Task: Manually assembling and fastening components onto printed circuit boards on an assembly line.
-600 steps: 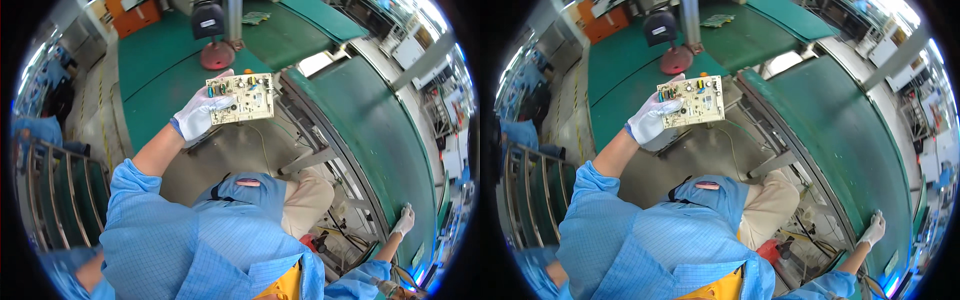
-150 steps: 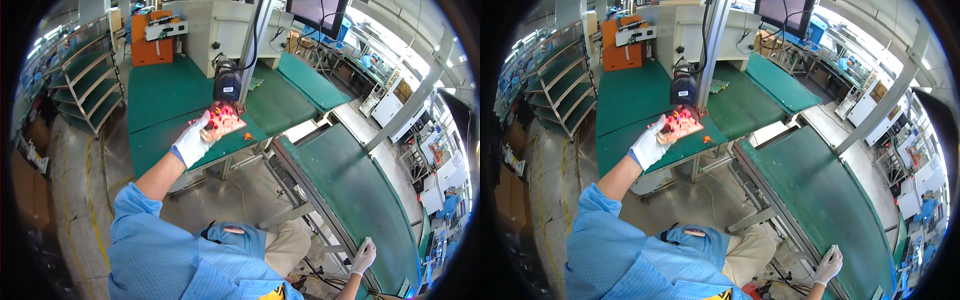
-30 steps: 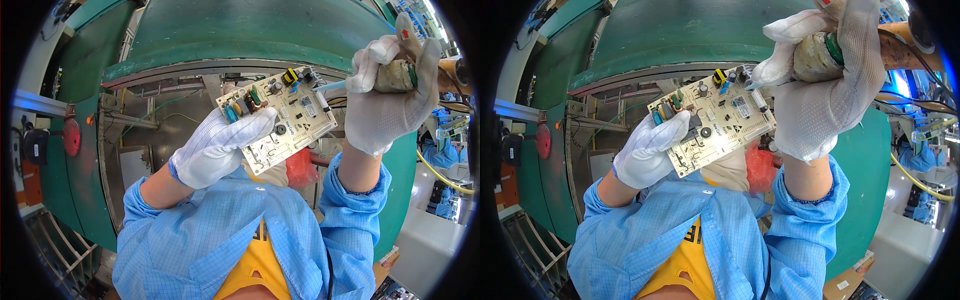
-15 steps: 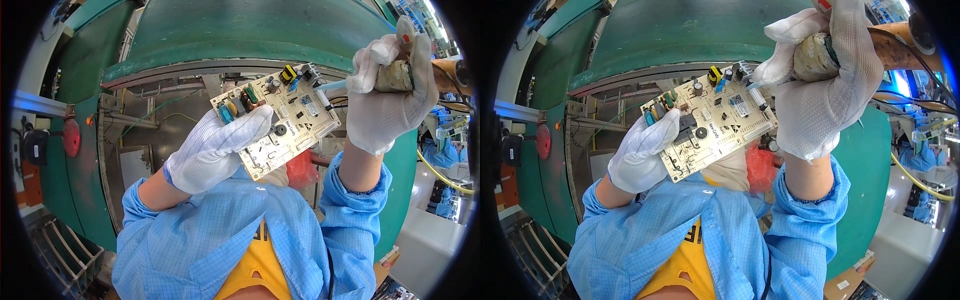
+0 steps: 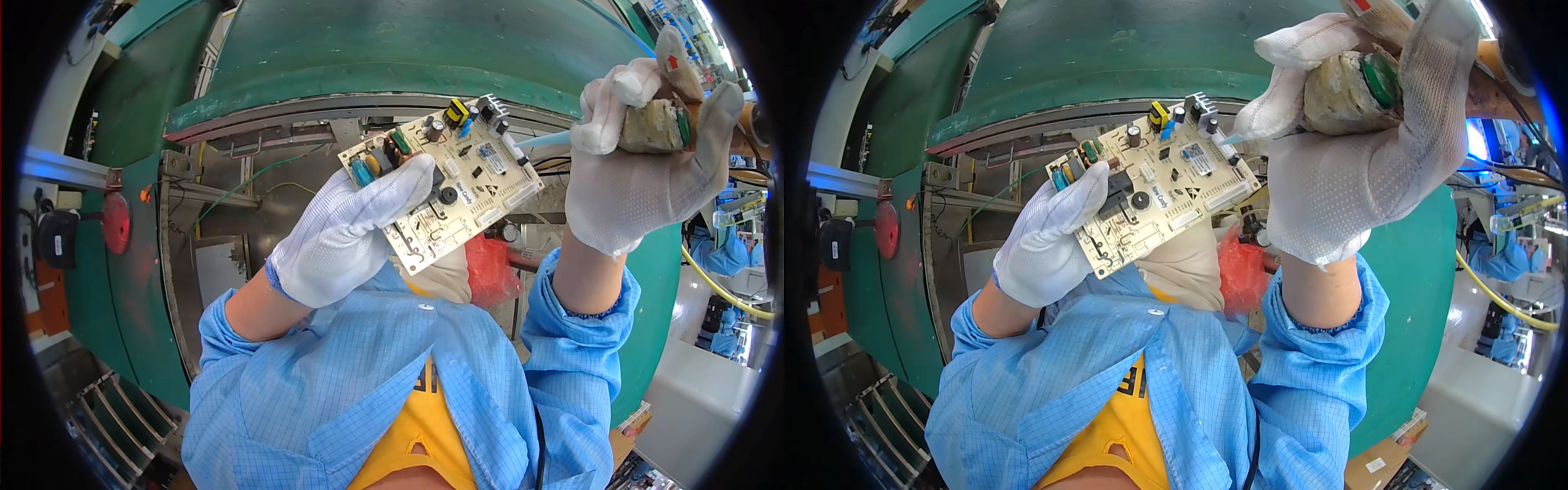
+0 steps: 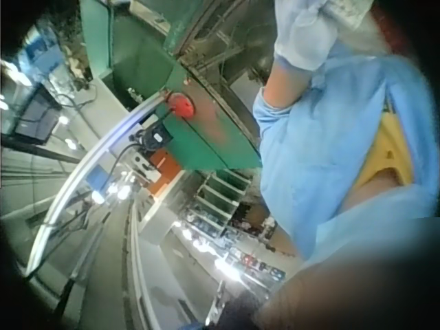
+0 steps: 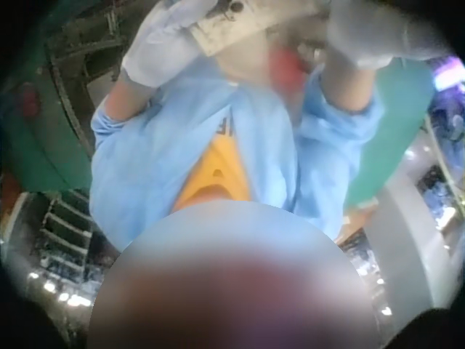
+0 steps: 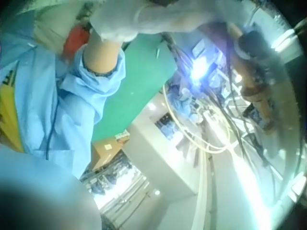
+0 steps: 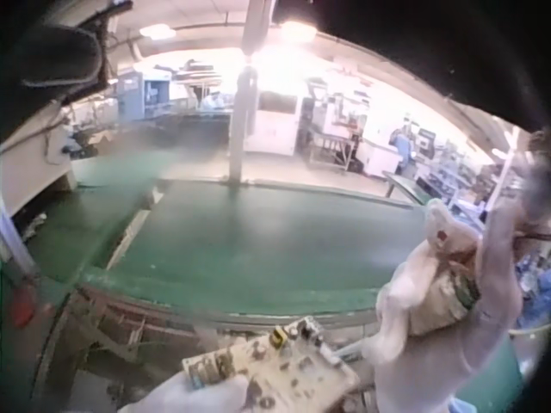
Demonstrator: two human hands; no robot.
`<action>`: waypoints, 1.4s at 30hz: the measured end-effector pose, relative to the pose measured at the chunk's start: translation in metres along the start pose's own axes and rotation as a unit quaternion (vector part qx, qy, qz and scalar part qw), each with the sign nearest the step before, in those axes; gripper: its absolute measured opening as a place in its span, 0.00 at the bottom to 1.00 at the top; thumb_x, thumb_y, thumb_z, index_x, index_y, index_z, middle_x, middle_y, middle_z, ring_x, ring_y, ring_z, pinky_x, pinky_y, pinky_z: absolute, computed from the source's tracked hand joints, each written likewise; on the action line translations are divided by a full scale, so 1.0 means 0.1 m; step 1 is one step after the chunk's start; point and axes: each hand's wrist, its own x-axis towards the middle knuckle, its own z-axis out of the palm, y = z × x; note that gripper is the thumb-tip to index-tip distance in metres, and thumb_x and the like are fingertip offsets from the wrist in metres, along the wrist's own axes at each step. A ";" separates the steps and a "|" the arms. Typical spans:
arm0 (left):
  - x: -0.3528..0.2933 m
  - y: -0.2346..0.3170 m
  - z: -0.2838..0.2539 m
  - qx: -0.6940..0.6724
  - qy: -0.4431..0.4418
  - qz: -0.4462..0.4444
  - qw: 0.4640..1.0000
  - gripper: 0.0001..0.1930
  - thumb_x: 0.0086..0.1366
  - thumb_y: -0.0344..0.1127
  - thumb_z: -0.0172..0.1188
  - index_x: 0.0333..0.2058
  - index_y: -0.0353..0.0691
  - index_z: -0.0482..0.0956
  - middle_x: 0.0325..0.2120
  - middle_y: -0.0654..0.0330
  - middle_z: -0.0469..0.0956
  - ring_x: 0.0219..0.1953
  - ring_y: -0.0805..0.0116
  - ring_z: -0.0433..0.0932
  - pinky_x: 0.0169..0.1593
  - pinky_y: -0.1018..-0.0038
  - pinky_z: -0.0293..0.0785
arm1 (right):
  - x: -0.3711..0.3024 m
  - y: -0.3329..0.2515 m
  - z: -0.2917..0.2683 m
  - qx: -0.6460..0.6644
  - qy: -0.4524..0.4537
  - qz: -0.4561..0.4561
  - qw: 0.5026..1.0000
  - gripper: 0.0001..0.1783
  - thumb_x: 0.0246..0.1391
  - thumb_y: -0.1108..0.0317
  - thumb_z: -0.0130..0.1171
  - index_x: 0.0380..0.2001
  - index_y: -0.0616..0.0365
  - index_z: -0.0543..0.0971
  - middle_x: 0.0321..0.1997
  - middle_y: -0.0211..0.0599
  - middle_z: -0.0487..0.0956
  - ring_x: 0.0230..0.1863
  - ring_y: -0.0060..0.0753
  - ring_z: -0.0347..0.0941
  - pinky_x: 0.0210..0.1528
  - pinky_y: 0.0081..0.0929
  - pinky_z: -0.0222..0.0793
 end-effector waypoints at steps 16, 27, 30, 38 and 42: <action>-0.04 -0.01 -0.09 -0.192 0.080 -0.077 0.975 0.36 0.61 0.19 0.64 0.67 0.49 0.65 0.61 0.54 0.72 0.59 0.62 0.76 0.62 0.66 0.75 | -0.04 -0.01 0.07 0.018 0.010 0.017 1.000 0.25 0.71 0.56 0.41 0.52 0.67 0.77 0.31 0.42 0.80 0.19 0.25 0.67 0.23 0.25 0.59; -0.10 -0.07 -0.04 -0.039 0.037 -0.009 0.998 0.28 0.67 0.23 0.59 0.65 0.44 0.68 0.60 0.54 0.72 0.59 0.62 0.75 0.63 0.64 0.76 | -0.03 -0.01 0.05 0.050 -0.060 0.007 0.997 0.30 0.72 0.52 0.38 0.53 0.69 0.77 0.31 0.43 0.81 0.18 0.25 0.67 0.24 0.24 0.59; -0.05 -0.02 -0.04 -0.377 0.069 -0.139 0.913 0.23 0.71 0.32 0.57 0.63 0.40 0.69 0.58 0.54 0.75 0.59 0.61 0.75 0.62 0.65 0.76 | -0.02 0.00 -0.01 0.065 -0.064 0.021 0.996 0.31 0.71 0.50 0.38 0.54 0.69 0.77 0.32 0.43 0.81 0.18 0.26 0.67 0.24 0.23 0.59; 0.07 0.05 -0.01 -0.418 0.097 -0.216 0.877 0.19 0.72 0.32 0.56 0.58 0.34 0.71 0.53 0.53 0.77 0.56 0.63 0.78 0.59 0.68 0.78 | 0.01 -0.01 -0.11 0.106 -0.010 0.067 0.992 0.32 0.67 0.45 0.45 0.54 0.66 0.75 0.34 0.42 0.79 0.22 0.26 0.66 0.27 0.24 0.58; 0.09 -0.02 -0.02 -0.388 0.092 -0.217 0.891 0.18 0.70 0.30 0.59 0.56 0.34 0.72 0.51 0.55 0.78 0.52 0.66 0.80 0.57 0.71 0.78 | 0.01 0.03 -0.15 0.132 0.062 0.073 0.987 0.33 0.65 0.43 0.50 0.56 0.63 0.73 0.38 0.42 0.78 0.26 0.27 0.64 0.29 0.24 0.57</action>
